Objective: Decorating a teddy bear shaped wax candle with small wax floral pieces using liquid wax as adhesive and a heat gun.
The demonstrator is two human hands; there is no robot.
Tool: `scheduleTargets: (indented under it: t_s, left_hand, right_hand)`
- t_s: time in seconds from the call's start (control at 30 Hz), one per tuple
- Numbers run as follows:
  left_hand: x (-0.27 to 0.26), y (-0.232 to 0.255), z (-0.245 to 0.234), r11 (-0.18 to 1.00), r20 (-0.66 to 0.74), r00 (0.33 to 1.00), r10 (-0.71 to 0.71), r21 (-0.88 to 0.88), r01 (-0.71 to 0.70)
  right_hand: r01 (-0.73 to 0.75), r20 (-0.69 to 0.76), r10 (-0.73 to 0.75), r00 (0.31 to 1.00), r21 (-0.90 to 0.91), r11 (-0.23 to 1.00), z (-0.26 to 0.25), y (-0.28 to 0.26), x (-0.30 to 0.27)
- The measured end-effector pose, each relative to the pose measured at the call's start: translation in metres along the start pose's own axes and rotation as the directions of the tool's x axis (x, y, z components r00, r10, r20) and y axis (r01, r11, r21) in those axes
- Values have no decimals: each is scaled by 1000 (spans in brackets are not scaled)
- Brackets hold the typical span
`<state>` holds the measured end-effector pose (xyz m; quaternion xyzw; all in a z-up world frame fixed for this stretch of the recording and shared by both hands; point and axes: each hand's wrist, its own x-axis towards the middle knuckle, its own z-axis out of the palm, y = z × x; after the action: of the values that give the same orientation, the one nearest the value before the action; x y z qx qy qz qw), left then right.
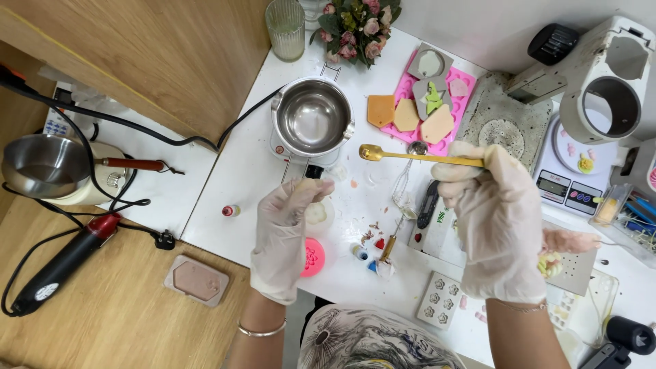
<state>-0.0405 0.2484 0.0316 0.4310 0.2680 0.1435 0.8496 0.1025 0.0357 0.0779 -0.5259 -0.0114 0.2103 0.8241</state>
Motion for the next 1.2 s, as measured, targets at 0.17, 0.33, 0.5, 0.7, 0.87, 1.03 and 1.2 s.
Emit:
scheduleTargets:
  t_s: [0.17, 0.33, 0.5, 0.7, 0.87, 1.03, 1.2]
  left_hand:
    - [-17, -18, 35, 917, 64, 995, 70, -396, -39]
    - [-24, -41, 66, 803, 21, 957, -290, -538, 255]
    - [-33, -41, 79, 757, 98, 906, -413, -517, 401]
    - [-43, -34, 88, 763, 197, 933, -301, -537, 359]
    - [-47, -23, 92, 766, 185, 931, -316, -530, 365]
    - [-47, -23, 92, 759, 177, 932, -315, -543, 360]
    - [-43, -20, 91, 782, 192, 944, -269, -529, 330]
  right_hand:
    - [144, -9, -149, 989, -214, 966, 2, -36, -35]
    - [279, 48, -278, 959, -304, 911, 1, -52, -58]
    - [279, 8, -292, 956, -322, 905, -5, -57, -70]
    - [309, -24, -338, 941, -346, 886, -4, -58, -79]
    - [376, 17, -402, 915, -390, 840, -12, -54, -83]
    - [395, 71, -400, 914, -386, 834, -12, -54, -83]
    - [408, 126, -390, 912, -371, 834, -20, -50, -84]
